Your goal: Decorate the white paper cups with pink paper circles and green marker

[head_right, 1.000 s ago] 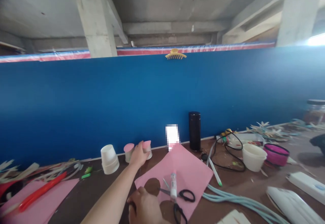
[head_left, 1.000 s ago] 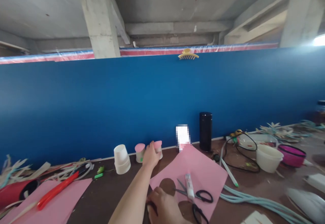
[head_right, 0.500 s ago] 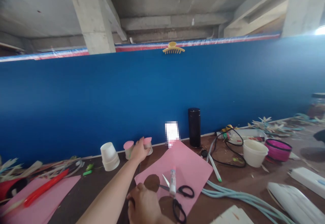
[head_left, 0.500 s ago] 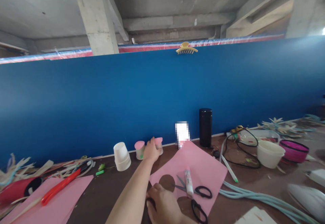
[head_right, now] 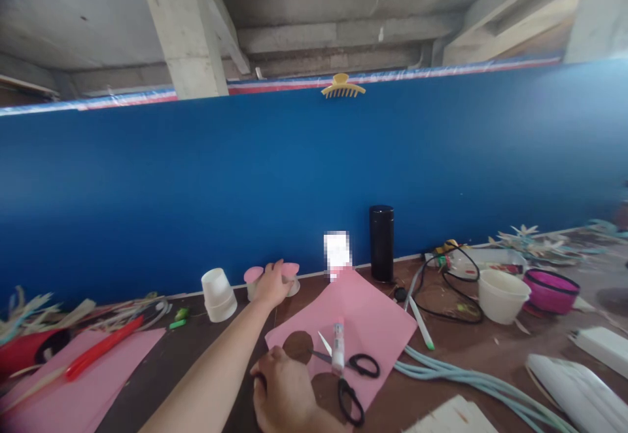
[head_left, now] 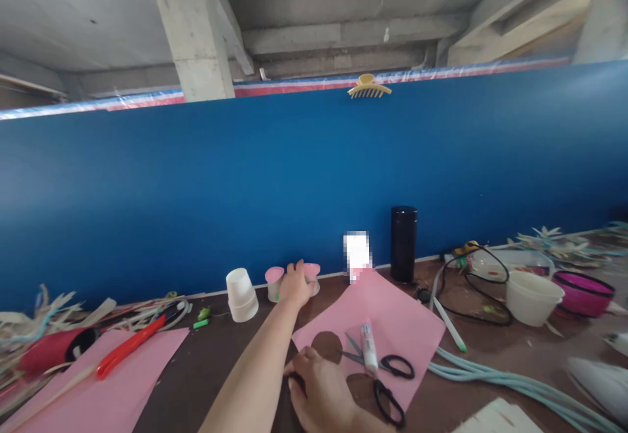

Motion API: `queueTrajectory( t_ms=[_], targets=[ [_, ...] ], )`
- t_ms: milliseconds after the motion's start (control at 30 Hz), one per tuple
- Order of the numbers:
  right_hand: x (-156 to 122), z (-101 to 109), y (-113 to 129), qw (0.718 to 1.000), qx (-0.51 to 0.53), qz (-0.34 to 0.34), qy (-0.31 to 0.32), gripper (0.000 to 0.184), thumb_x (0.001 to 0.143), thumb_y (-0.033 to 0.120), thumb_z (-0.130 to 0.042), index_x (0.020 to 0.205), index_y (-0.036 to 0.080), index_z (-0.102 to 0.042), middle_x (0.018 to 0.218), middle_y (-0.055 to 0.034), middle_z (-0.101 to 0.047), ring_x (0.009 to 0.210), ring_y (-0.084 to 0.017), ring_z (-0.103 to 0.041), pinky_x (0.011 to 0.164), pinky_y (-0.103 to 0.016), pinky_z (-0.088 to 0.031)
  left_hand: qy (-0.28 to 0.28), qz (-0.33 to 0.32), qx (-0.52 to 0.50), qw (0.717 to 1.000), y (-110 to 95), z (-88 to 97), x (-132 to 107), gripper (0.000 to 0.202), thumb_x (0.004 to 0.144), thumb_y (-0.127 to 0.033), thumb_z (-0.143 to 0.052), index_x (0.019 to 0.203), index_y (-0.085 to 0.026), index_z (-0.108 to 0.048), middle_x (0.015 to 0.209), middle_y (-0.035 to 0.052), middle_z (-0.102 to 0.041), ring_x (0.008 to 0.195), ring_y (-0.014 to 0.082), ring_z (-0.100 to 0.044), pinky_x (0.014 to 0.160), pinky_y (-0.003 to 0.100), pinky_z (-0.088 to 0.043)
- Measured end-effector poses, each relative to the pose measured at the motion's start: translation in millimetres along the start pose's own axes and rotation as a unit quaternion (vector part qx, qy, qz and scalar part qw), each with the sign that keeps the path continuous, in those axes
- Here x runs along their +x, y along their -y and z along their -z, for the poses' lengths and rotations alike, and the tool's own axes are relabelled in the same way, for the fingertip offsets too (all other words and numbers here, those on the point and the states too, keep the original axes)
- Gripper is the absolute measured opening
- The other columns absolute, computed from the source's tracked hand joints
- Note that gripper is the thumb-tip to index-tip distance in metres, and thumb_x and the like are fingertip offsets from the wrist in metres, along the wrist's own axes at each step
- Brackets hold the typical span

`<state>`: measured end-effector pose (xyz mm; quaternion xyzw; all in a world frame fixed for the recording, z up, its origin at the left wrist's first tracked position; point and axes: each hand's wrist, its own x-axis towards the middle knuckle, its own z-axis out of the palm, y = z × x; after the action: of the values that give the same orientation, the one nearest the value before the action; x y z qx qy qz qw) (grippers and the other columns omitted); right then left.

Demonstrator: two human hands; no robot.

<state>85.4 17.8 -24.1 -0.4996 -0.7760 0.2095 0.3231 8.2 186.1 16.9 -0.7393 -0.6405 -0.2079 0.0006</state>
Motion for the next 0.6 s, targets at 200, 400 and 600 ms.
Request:
queueTrajectory(
  t_ms=[200, 400, 600],
  targets=[
    [-0.2, -4.2, -3.5, 1.0, -0.005, 0.003, -0.012, 0.025, 0.076, 0.016, -0.047, 0.091, 0.027, -0.063, 0.095, 0.0005, -0.062, 0.084, -0.014, -0.06, 0.074, -0.022, -0.042, -0.003, -0.002, 0.034, 0.999, 0.7, 4.7, -0.8, 0.064, 0.076, -0.043, -0.052, 0.133, -0.021, -0.033, 0.127, 0.0135, -0.042, 0.107, 0.0276, -0.051, 0.081, 0.034, -0.042],
    [-1.1, -3.3, -2.3, 1.0, -0.009, 0.0, -0.014, 0.026, 0.076, 0.015, -0.046, 0.091, 0.028, -0.063, 0.096, 0.0008, -0.062, 0.083, -0.013, -0.06, 0.075, -0.022, -0.042, -0.027, -0.056, 0.092, 0.994, -1.2, 11.6, -5.9, 0.054, 0.081, -0.046, -0.046, 0.129, -0.024, -0.038, 0.121, 0.0129, -0.045, 0.105, 0.0278, -0.05, 0.079, 0.035, -0.041],
    [-2.5, -3.3, -3.0, 1.0, -0.003, 0.006, -0.013, 0.026, 0.076, 0.015, -0.046, 0.092, 0.027, -0.063, 0.096, 0.0003, -0.062, 0.084, -0.013, -0.06, 0.074, -0.021, -0.042, -0.039, -0.105, 0.131, 0.985, -3.0, 15.6, -9.5, 0.048, 0.085, -0.046, -0.039, 0.127, -0.022, -0.042, 0.112, 0.0128, -0.047, 0.099, 0.0267, -0.05, 0.075, 0.035, -0.041]
  ],
)
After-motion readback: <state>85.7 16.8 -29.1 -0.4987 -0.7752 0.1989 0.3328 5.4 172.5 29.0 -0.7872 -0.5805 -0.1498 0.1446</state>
